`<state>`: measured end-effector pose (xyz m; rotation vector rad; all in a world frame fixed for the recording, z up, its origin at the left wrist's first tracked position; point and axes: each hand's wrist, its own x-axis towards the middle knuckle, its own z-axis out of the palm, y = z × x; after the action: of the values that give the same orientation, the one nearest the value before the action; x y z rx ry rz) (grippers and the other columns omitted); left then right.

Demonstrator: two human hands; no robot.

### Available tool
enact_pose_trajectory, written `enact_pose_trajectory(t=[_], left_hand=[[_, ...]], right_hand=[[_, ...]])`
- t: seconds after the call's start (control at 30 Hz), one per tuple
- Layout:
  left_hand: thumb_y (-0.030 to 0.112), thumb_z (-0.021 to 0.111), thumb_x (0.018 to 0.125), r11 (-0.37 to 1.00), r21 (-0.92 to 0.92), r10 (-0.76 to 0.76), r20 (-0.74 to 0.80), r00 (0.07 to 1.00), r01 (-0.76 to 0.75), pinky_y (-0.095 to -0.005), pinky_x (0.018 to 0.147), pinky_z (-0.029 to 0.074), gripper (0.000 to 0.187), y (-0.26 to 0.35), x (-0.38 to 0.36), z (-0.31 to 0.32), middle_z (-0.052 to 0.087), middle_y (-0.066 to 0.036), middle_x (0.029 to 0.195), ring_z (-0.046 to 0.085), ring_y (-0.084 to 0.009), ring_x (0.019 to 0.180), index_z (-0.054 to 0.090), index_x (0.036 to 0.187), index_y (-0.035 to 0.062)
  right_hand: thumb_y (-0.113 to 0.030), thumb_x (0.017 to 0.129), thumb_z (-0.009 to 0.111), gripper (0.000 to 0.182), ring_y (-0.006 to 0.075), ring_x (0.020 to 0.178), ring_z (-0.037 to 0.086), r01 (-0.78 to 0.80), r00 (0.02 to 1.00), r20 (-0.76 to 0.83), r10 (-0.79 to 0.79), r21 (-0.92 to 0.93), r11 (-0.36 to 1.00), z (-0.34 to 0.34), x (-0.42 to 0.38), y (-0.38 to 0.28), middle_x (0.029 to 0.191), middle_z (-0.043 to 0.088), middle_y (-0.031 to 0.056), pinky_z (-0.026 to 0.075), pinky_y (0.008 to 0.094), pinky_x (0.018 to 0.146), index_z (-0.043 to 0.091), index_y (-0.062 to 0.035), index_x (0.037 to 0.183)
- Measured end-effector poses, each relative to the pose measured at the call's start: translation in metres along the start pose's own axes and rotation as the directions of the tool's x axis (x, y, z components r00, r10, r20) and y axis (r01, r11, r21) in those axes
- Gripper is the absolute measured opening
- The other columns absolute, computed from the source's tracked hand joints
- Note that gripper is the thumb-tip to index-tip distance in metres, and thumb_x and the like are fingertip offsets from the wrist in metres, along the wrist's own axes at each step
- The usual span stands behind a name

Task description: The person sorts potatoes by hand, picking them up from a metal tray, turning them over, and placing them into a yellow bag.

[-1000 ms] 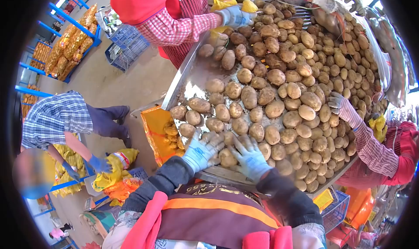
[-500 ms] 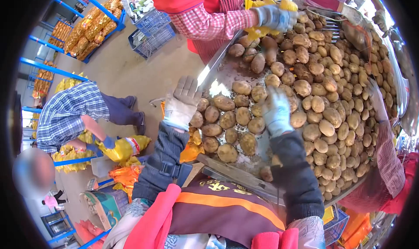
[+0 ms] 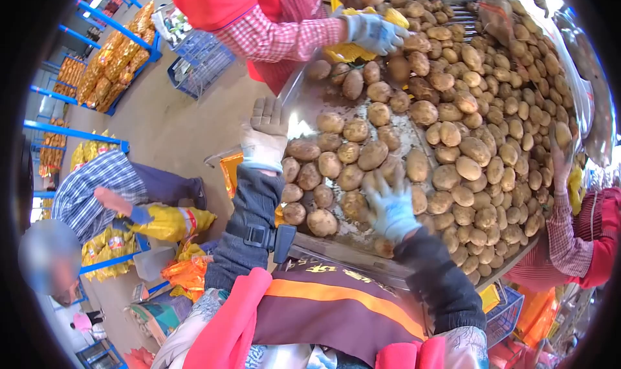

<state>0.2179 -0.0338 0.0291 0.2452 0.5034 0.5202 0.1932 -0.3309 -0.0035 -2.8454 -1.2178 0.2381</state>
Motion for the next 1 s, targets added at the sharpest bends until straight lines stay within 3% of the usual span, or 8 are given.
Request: enact_pose_trajectory(t=[0.07, 0.13, 0.17, 0.37, 0.53, 0.67, 0.77, 1.0], left_hand=[[0.045, 0.034, 0.097, 0.851, 0.516, -0.006, 0.199, 0.980, -0.099, -0.0451, 0.105, 0.035, 0.050, -0.027, 0.028, -0.042, 0.050, -0.012, 0.131, 0.045, -0.0263, 0.124, 0.050, 0.122, 0.0051], [0.045, 0.051, 0.088, -0.153, 0.848, -0.158, 0.486, 0.860, -0.508, -0.0511, 0.107, 0.026, 0.060, -0.039, -0.007, -0.040, 0.046, -0.014, 0.133, 0.040, -0.0323, 0.125, 0.038, 0.138, 0.0131], [0.046, 0.057, 0.084, -0.663, 0.381, -0.338, 0.616, 0.711, -0.645, -0.0538, 0.108, 0.022, 0.068, -0.046, -0.007, -0.070, 0.045, -0.015, 0.134, 0.038, -0.0340, 0.126, 0.035, 0.141, 0.0167], [0.041, 0.055, 0.083, -0.624, 0.067, -0.639, 0.529, 0.558, -0.779, -0.0602, 0.107, 0.015, 0.057, -0.016, -0.047, -0.092, 0.037, -0.013, 0.143, 0.031, -0.0307, 0.133, 0.045, 0.133, 0.0136], [0.035, 0.056, 0.086, -0.462, 0.438, -0.690, 0.368, 0.623, -0.771, -0.0471, 0.104, 0.033, 0.040, 0.038, -0.031, -0.067, 0.056, -0.013, 0.120, 0.047, -0.0315, 0.120, 0.056, 0.119, 0.0125], [0.036, 0.060, 0.083, -0.579, 0.432, -0.311, 0.666, 0.678, -0.691, -0.0473, 0.102, 0.034, 0.054, 0.005, 0.036, -0.043, 0.049, -0.018, 0.129, 0.046, -0.0358, 0.120, 0.048, 0.129, 0.0116], [0.048, 0.059, 0.082, -0.725, 0.457, -0.368, 0.376, 0.851, -0.515, -0.0495, 0.105, 0.030, 0.068, -0.045, 0.037, -0.039, 0.038, -0.018, 0.140, 0.037, -0.0376, 0.128, 0.039, 0.137, 0.0124], [0.039, 0.060, 0.080, -0.505, 0.182, -0.662, 0.547, 0.513, -0.844, -0.0541, 0.105, 0.026, 0.046, 0.004, -0.045, -0.063, 0.039, -0.018, 0.138, 0.040, -0.0330, 0.125, 0.058, 0.122, 0.0189]], right_hand=[[-0.044, 0.076, 0.065, 0.069, 0.0467, 0.133, 0.024, 0.017, 0.999, 0.032, -0.020, 0.085, 0.996, -0.008, -0.021, -0.007, 0.146, 0.030, 0.0195, 0.021, 0.0609, 0.106, 0.042, -0.0199, 0.137], [-0.042, 0.076, 0.066, 0.067, 0.0440, 0.130, 0.031, 0.076, 0.993, 0.068, -0.091, 0.207, 0.975, -0.010, -0.025, 0.000, 0.144, 0.032, 0.0207, 0.022, 0.0575, 0.106, 0.044, -0.0178, 0.135], [-0.042, 0.076, 0.066, 0.067, 0.0440, 0.130, 0.031, 0.064, 0.994, 0.068, -0.080, 0.205, 0.977, -0.011, -0.019, 0.007, 0.144, 0.032, 0.0207, 0.022, 0.0575, 0.106, 0.044, -0.0178, 0.135], [-0.035, 0.075, 0.069, 0.070, 0.0407, 0.123, 0.041, -0.202, 0.931, -0.200, 0.306, 0.415, 0.887, 0.004, 0.051, 0.013, 0.141, 0.036, 0.0223, 0.027, 0.0558, 0.104, 0.041, -0.0124, 0.136], [-0.034, 0.072, 0.070, 0.055, 0.0374, 0.113, 0.051, 0.379, 0.913, -0.286, -0.291, 0.334, 0.863, -0.018, 0.065, -0.018, 0.122, 0.051, 0.0196, 0.044, 0.0501, 0.090, 0.053, -0.0127, 0.120], [-0.034, 0.080, 0.062, 0.056, 0.0389, 0.120, 0.041, -0.191, 0.869, -0.447, 0.213, 0.094, 0.977, -0.017, 0.158, 0.024, 0.131, 0.045, 0.0191, 0.033, 0.0569, 0.094, 0.048, -0.0123, 0.129], [-0.042, 0.078, 0.061, 0.063, 0.0382, 0.130, 0.033, -0.094, 0.993, -0.067, 0.094, 0.001, 0.996, -0.019, 0.159, 0.002, 0.139, 0.041, 0.0126, 0.028, 0.0680, 0.095, 0.046, -0.0130, 0.132], [-0.049, 0.073, 0.068, 0.069, 0.0426, 0.133, 0.026, 0.178, 0.979, 0.067, -0.193, 0.187, 0.966, -0.036, 0.031, -0.002, 0.143, 0.031, 0.0195, 0.022, 0.0648, 0.102, 0.051, -0.0117, 0.129]])
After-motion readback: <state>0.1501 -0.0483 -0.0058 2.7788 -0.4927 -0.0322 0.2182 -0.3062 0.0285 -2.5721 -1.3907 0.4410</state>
